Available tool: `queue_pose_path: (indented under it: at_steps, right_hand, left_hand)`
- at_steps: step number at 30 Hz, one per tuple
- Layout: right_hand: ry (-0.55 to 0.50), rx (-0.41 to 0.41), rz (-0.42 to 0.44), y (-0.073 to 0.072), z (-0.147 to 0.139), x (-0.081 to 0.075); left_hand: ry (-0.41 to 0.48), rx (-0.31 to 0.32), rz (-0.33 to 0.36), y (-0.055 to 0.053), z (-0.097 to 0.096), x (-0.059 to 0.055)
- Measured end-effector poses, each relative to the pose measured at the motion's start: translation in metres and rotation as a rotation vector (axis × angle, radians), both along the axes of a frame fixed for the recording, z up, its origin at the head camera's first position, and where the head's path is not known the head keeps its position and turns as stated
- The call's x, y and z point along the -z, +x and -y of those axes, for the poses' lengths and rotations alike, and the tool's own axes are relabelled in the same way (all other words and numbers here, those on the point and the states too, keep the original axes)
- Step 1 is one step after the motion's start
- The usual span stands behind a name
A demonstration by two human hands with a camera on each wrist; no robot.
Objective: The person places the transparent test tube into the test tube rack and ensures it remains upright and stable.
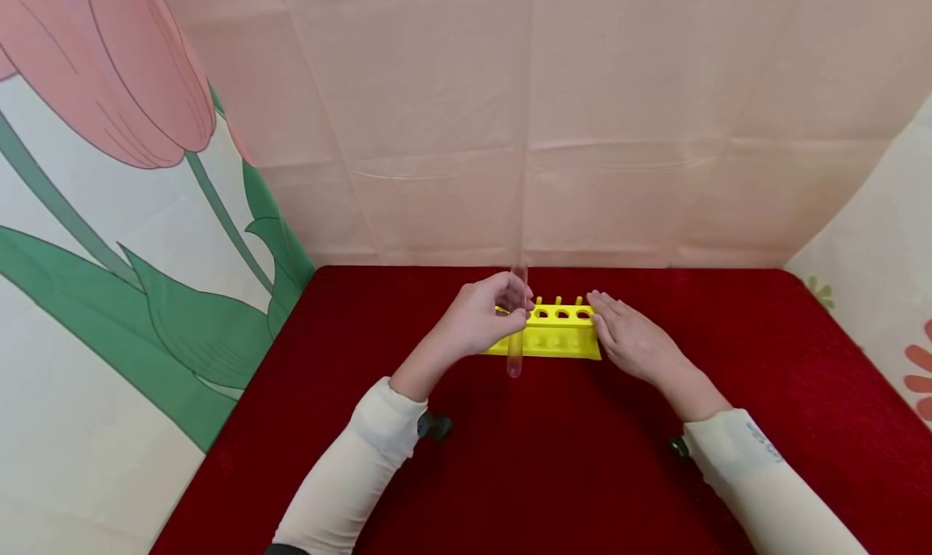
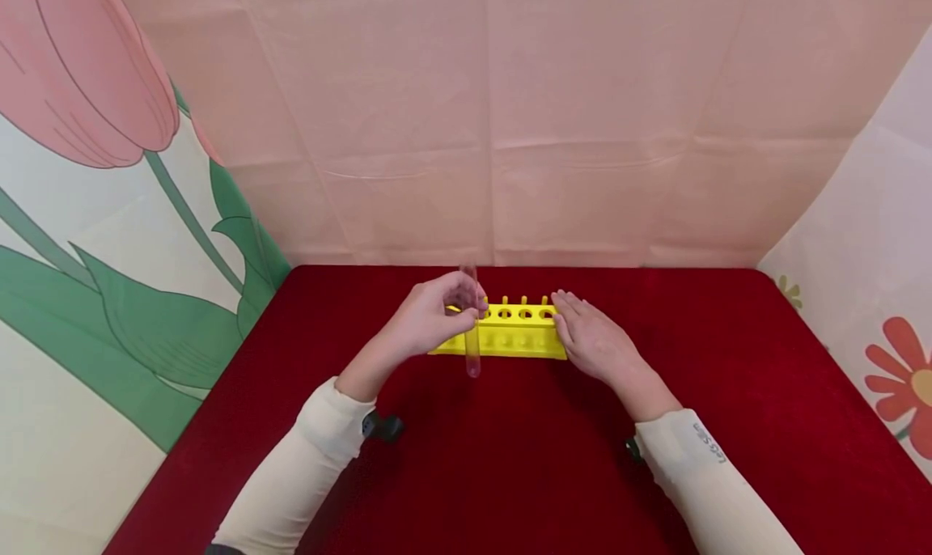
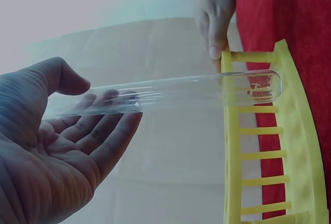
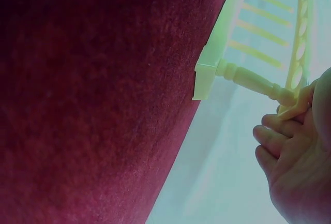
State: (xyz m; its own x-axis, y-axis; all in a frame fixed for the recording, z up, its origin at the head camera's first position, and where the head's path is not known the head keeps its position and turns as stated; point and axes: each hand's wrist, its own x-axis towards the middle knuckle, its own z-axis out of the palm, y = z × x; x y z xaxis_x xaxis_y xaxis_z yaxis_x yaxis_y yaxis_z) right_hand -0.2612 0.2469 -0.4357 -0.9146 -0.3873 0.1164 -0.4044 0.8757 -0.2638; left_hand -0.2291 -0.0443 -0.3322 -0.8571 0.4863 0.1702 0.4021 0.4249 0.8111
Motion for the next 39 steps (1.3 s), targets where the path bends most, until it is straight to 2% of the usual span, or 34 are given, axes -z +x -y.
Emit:
queue_pose_path:
  at_steps: [17, 27, 34, 39]
  right_hand:
    - [0.012, 0.009, 0.022, -0.004, -0.002, 0.001]
    - [0.012, 0.008, 0.012, -0.003, -0.001, 0.001]
    - [0.009, 0.009, 0.015, -0.003, -0.002, 0.001]
    - [-0.002, -0.008, -0.017, -0.003, -0.002, 0.002]
  left_hand:
    - [0.014, 0.029, -0.059, -0.011, -0.02, -0.009]
    - [0.072, 0.075, -0.026, -0.02, -0.029, -0.012]
    - [0.063, 0.074, -0.033, -0.023, -0.035, -0.014]
    - [0.059, 0.074, -0.03, -0.025, -0.04, -0.016]
